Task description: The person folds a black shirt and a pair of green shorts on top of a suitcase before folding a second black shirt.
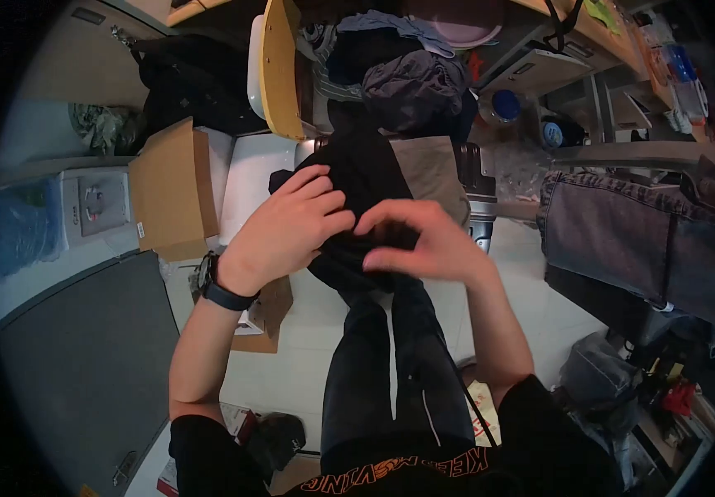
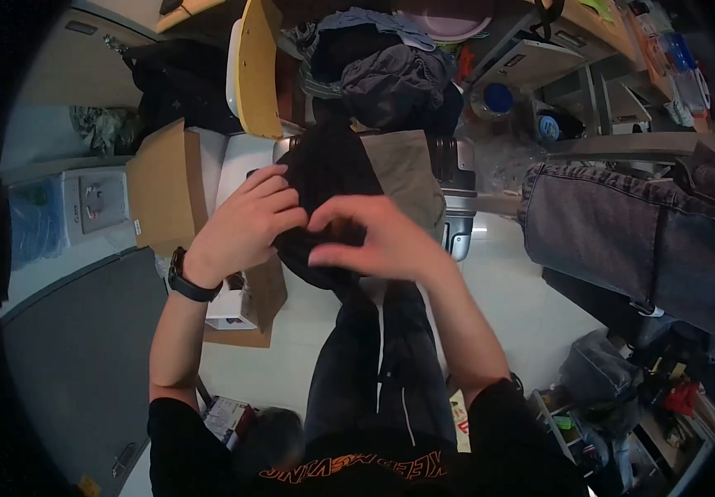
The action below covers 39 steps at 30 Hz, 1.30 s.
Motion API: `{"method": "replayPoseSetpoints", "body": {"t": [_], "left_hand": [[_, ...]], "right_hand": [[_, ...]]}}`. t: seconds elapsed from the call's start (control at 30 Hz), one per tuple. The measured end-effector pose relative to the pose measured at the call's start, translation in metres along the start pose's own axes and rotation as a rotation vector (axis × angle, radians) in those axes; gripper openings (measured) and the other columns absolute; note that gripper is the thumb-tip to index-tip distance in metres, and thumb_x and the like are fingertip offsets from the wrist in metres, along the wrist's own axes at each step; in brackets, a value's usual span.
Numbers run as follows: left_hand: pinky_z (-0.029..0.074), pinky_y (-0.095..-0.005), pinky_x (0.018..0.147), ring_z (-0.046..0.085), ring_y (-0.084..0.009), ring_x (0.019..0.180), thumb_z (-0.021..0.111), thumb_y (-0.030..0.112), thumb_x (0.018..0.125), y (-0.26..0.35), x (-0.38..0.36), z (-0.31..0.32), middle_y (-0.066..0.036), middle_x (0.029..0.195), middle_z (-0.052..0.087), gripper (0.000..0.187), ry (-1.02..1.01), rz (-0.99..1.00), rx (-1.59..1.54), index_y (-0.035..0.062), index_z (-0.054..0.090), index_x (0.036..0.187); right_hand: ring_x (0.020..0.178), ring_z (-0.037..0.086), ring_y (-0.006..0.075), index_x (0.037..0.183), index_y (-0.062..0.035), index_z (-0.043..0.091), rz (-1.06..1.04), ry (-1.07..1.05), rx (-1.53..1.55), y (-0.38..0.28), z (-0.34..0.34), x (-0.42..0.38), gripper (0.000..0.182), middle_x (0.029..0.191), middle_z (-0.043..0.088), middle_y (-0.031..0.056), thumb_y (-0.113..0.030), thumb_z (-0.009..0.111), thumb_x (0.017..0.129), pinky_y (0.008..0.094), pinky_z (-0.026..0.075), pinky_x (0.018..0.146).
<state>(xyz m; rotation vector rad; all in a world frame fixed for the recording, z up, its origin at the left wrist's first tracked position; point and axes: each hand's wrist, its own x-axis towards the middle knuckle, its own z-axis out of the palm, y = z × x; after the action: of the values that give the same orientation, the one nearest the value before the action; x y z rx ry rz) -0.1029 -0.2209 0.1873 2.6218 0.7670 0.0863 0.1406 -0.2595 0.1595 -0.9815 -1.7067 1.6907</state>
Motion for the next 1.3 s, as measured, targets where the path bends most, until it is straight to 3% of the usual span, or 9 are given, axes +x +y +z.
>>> {"method": "replayPoseSetpoints", "body": {"t": [0.07,0.13,0.23,0.3,0.43,0.63,0.93,1.13,1.3], "left_hand": [[0.037,-0.0450,0.119,0.058,-0.0254,0.104,0.074,-0.003,0.060,0.000,-0.012,-0.002,-0.003,0.091,0.059,0.037,-0.011,0.003,-0.009,0.0109,0.070,0.093],[0.038,-0.0475,0.116,0.058,-0.0235,0.102,0.075,-0.002,0.056,0.001,-0.021,0.000,-0.002,0.089,0.055,0.034,0.019,-0.016,-0.006,0.0148,0.073,0.085],[0.036,-0.0531,0.118,0.058,-0.0222,0.103,0.075,-0.001,0.055,0.004,-0.029,-0.010,-0.001,0.090,0.054,0.033,0.048,-0.055,0.002,0.0173,0.074,0.082],[0.034,-0.0551,0.119,0.058,-0.0220,0.103,0.075,0.000,0.054,0.008,-0.032,-0.014,0.000,0.090,0.054,0.031,0.057,-0.070,0.014,0.0180,0.075,0.080],[0.030,-0.0577,0.122,0.058,-0.0223,0.107,0.075,0.001,0.052,0.009,-0.037,-0.018,0.000,0.093,0.054,0.032,0.075,-0.100,0.014,0.0197,0.076,0.078],[0.028,-0.0584,0.124,0.057,-0.0236,0.111,0.075,0.000,0.052,0.006,-0.045,-0.020,0.000,0.096,0.057,0.034,0.094,-0.089,0.058,0.0209,0.076,0.079],[0.025,-0.0557,0.125,0.057,-0.0224,0.110,0.073,-0.002,0.058,-0.003,-0.048,-0.053,-0.001,0.095,0.054,0.026,0.048,-0.067,-0.027,0.0176,0.075,0.076],[0.026,-0.0578,0.124,0.057,-0.0225,0.109,0.076,0.000,0.049,-0.005,-0.039,-0.055,0.000,0.096,0.055,0.034,0.016,-0.003,-0.008,0.0195,0.076,0.077],[0.026,-0.0579,0.125,0.056,-0.0236,0.110,0.076,-0.001,0.051,0.003,-0.043,-0.063,0.000,0.097,0.055,0.033,0.005,0.003,-0.012,0.0195,0.076,0.077]], "right_hand": [[0.090,0.065,0.0116,0.108,-0.0052,0.068,0.044,0.185,-0.061,0.032,-0.029,0.040,0.020,0.098,0.069,0.0024,-0.016,0.075,0.093,0.0272,0.052,0.082],[0.116,0.060,0.0253,0.130,-0.0083,0.061,-0.285,0.376,-0.609,0.079,-0.054,0.094,0.048,0.121,0.066,0.0088,-0.019,0.078,0.086,0.0396,0.046,0.102],[0.121,0.057,0.0289,0.135,-0.0118,0.061,-0.401,0.267,-0.763,0.110,-0.069,0.143,0.054,0.126,0.065,0.0080,-0.020,0.079,0.085,0.0435,0.041,0.107],[0.121,0.057,0.0281,0.137,-0.0157,0.061,-0.095,-0.304,-0.871,0.103,-0.073,0.158,0.055,0.129,0.063,0.0060,-0.020,0.079,0.085,0.0414,0.041,0.107],[0.116,0.059,0.0216,0.117,-0.0172,0.074,-0.253,-0.160,-1.137,0.095,-0.057,0.152,0.034,0.120,0.064,0.0027,-0.017,0.078,0.083,0.0369,0.043,0.100],[0.112,0.058,0.0210,0.103,-0.0171,0.078,-0.598,0.217,-1.139,0.075,-0.036,0.127,0.021,0.106,0.061,0.0020,-0.015,0.075,0.083,0.0382,0.043,0.099],[0.107,0.054,0.0274,0.114,-0.0133,0.070,-0.230,0.119,-1.126,0.104,-0.001,0.064,0.034,0.104,0.055,0.0074,-0.009,0.072,0.081,0.0405,0.040,0.098],[0.113,0.055,0.0279,0.122,-0.0110,0.067,-0.552,0.109,-1.038,0.094,0.032,0.089,0.045,0.116,0.059,0.0111,-0.010,0.070,0.077,0.0390,0.043,0.095],[0.105,0.058,0.0249,0.119,-0.0134,0.069,-0.445,0.136,-0.991,0.136,0.040,0.098,0.041,0.112,0.061,0.0072,-0.011,0.069,0.079,0.0378,0.045,0.092]]}}
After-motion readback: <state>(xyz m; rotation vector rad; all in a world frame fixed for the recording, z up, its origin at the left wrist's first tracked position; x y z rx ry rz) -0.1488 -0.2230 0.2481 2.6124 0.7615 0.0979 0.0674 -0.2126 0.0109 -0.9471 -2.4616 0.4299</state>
